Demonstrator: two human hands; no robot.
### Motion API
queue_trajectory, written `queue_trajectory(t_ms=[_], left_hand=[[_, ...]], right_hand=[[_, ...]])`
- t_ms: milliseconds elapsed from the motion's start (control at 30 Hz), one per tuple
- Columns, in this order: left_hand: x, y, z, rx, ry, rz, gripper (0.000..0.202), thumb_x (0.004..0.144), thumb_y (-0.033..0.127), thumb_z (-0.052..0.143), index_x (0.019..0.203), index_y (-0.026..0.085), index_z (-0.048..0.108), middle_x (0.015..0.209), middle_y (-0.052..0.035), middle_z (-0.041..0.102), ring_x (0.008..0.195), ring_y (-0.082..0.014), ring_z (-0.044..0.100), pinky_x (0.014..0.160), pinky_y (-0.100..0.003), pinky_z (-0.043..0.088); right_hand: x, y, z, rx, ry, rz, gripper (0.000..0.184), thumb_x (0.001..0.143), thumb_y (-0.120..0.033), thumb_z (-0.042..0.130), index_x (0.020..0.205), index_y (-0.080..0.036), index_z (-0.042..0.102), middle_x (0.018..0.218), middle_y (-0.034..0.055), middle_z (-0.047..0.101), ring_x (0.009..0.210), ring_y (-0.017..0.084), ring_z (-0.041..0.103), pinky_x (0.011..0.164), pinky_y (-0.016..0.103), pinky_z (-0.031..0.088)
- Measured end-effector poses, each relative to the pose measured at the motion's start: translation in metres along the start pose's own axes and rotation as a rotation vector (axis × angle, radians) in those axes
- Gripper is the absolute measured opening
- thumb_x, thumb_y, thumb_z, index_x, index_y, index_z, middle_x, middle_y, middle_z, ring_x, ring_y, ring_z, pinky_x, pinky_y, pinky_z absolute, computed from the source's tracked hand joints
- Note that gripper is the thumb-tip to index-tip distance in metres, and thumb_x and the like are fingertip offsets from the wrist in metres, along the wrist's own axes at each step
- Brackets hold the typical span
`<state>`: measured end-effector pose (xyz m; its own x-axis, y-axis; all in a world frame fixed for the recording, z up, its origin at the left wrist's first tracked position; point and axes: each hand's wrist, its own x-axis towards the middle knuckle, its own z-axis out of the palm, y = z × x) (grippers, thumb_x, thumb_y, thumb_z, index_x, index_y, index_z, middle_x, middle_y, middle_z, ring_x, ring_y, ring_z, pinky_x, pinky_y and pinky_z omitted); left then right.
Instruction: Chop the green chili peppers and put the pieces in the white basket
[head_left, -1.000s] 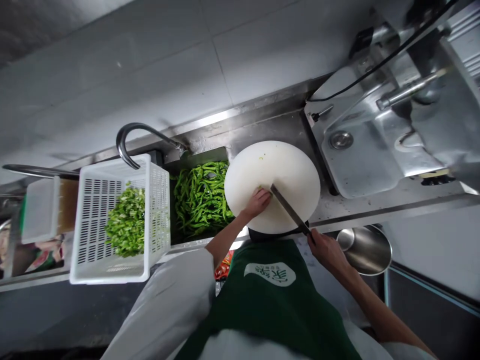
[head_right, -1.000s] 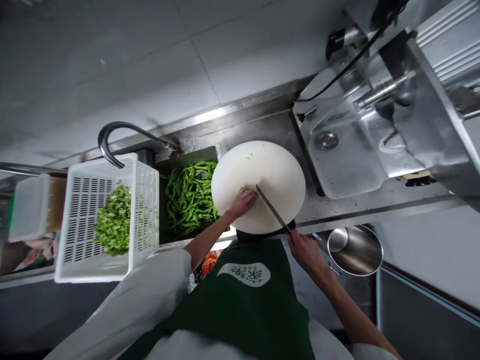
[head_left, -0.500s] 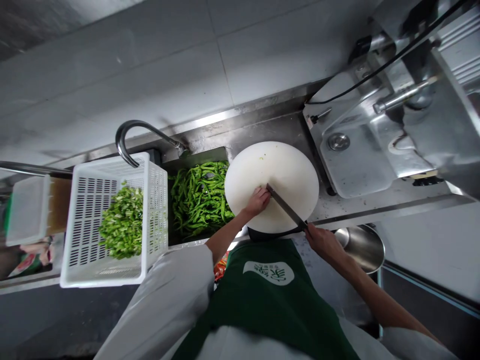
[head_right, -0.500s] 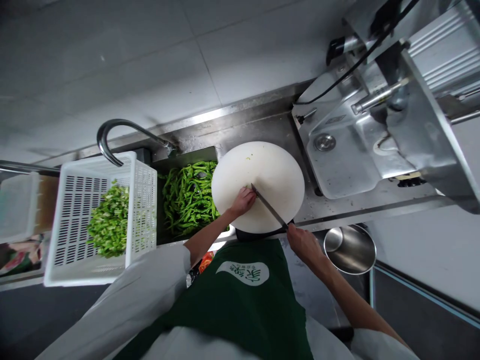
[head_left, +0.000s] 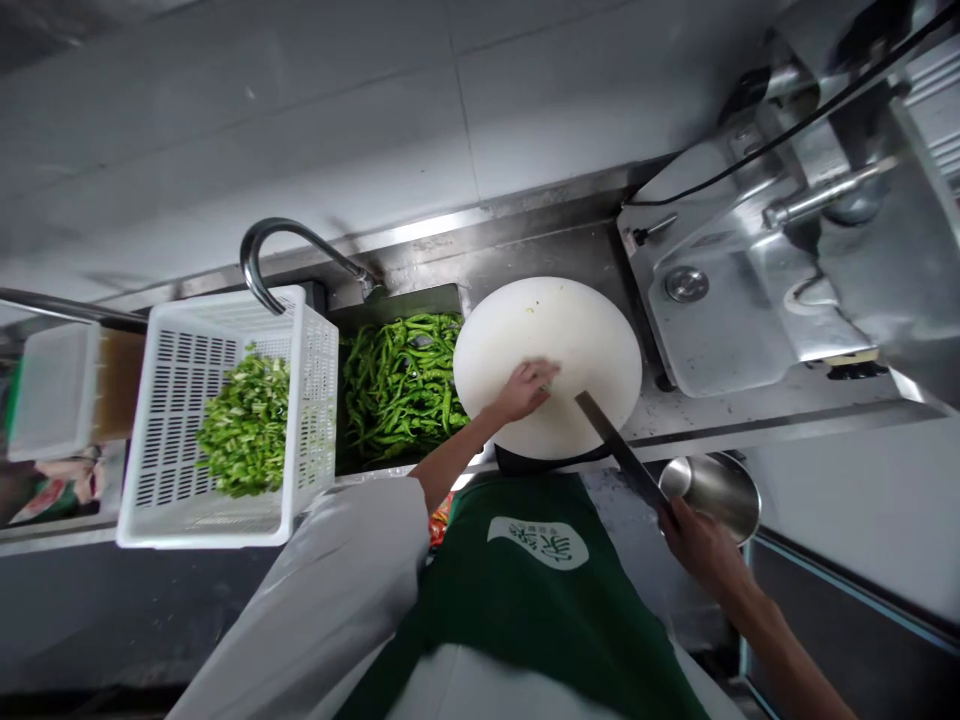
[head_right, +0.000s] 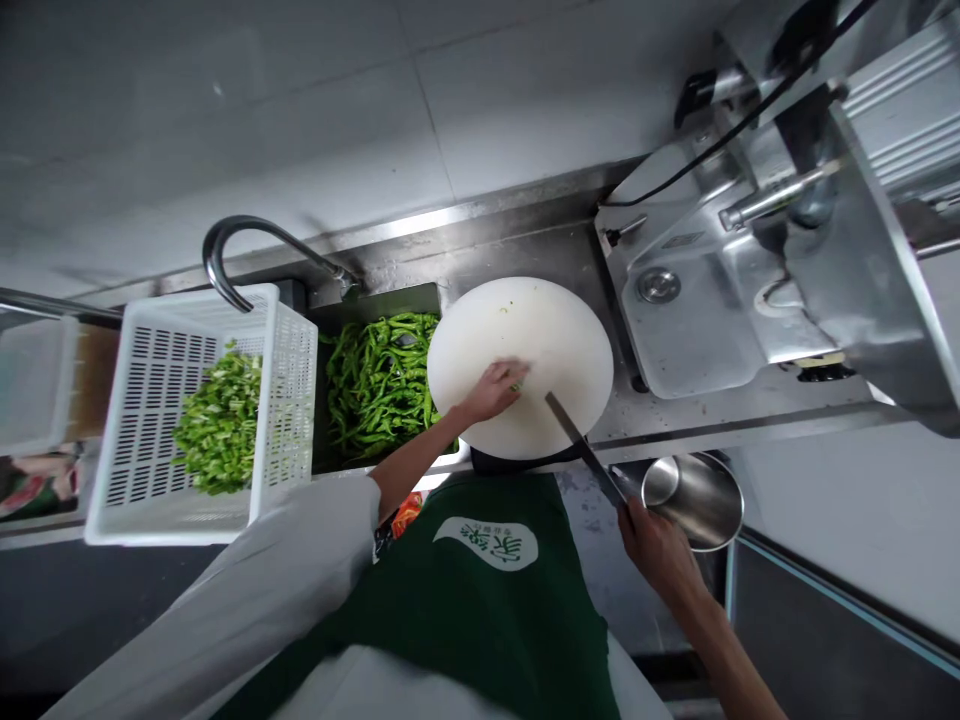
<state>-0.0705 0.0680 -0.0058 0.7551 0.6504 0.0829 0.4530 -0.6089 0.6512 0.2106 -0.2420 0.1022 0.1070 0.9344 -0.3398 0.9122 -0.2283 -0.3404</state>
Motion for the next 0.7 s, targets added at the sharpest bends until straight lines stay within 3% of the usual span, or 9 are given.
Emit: queue_trajectory(t_ms=[67, 167, 333, 467, 533, 600, 700], left_hand=[[0.007, 0.001, -0.004, 0.029, -0.126, 0.059, 0.034, 0.102, 0.022, 0.056, 0.133, 0.019, 0.069, 0.142, -0.0134, 0.058, 0.136, -0.0287, 0.049, 0.119, -0.045, 0.040], [0.008, -0.001, -0.012, 0.013, -0.185, 0.036, 0.031, 0.102, 0.014, 0.048, 0.114, 0.017, 0.077, 0.127, -0.0117, 0.065, 0.124, -0.0260, 0.056, 0.112, -0.039, 0.045], [-0.007, -0.011, -0.021, -0.199, -0.101, -0.074, 0.026, 0.096, 0.010, 0.056, 0.092, 0.017, 0.081, 0.109, -0.0105, 0.071, 0.107, -0.0237, 0.065, 0.103, -0.038, 0.051], [-0.015, -0.010, -0.019, -0.389, 0.092, -0.274, 0.014, 0.093, 0.017, 0.069, 0.084, 0.015, 0.080, 0.096, -0.0100, 0.073, 0.086, -0.0189, 0.069, 0.084, -0.033, 0.056], [-0.025, -0.008, -0.029, -0.551, 0.228, -0.376, 0.011, 0.089, 0.024, 0.076, 0.084, 0.014, 0.080, 0.094, -0.0102, 0.075, 0.080, -0.0171, 0.069, 0.078, -0.030, 0.056], [-0.047, -0.012, -0.055, -0.669, 0.387, -0.442, 0.015, 0.085, 0.029, 0.080, 0.087, 0.014, 0.081, 0.095, -0.0103, 0.077, 0.081, -0.0170, 0.070, 0.078, -0.030, 0.056], [-0.115, -0.033, -0.127, -0.614, 0.712, -0.551, 0.023, 0.080, 0.036, 0.082, 0.092, 0.016, 0.081, 0.097, -0.0081, 0.078, 0.085, -0.0182, 0.070, 0.081, -0.031, 0.056]], right_hand=[[0.003, -0.005, 0.001, 0.013, 0.010, 0.130, 0.025, 0.099, -0.037, 0.049, 0.080, -0.022, 0.056, 0.058, 0.0043, 0.060, 0.051, 0.021, 0.059, 0.052, 0.028, 0.024], [0.007, -0.019, 0.004, 0.040, -0.013, 0.311, 0.023, 0.098, -0.035, 0.052, 0.081, -0.021, 0.057, 0.056, 0.0035, 0.058, 0.050, 0.019, 0.056, 0.053, 0.028, 0.023], [0.008, -0.036, 0.006, 0.091, -0.048, 0.381, 0.022, 0.100, -0.034, 0.051, 0.086, -0.020, 0.061, 0.064, 0.0052, 0.062, 0.057, 0.019, 0.057, 0.057, 0.028, 0.026], [0.018, -0.044, 0.004, 0.061, -0.097, 0.375, 0.024, 0.101, -0.035, 0.050, 0.089, -0.020, 0.064, 0.064, 0.0052, 0.063, 0.060, 0.021, 0.060, 0.058, 0.028, 0.030], [0.028, -0.048, 0.003, 0.018, -0.103, 0.357, 0.027, 0.102, -0.037, 0.049, 0.092, -0.019, 0.067, 0.066, 0.0065, 0.065, 0.063, 0.023, 0.062, 0.058, 0.028, 0.032], [0.042, -0.055, 0.002, -0.042, -0.113, 0.344, 0.030, 0.103, -0.038, 0.048, 0.095, -0.017, 0.069, 0.070, 0.0091, 0.068, 0.066, 0.024, 0.064, 0.059, 0.029, 0.033], [0.066, -0.067, 0.001, -0.131, -0.148, 0.309, 0.033, 0.104, -0.040, 0.048, 0.099, -0.016, 0.070, 0.076, 0.0117, 0.072, 0.070, 0.024, 0.066, 0.062, 0.029, 0.037]])
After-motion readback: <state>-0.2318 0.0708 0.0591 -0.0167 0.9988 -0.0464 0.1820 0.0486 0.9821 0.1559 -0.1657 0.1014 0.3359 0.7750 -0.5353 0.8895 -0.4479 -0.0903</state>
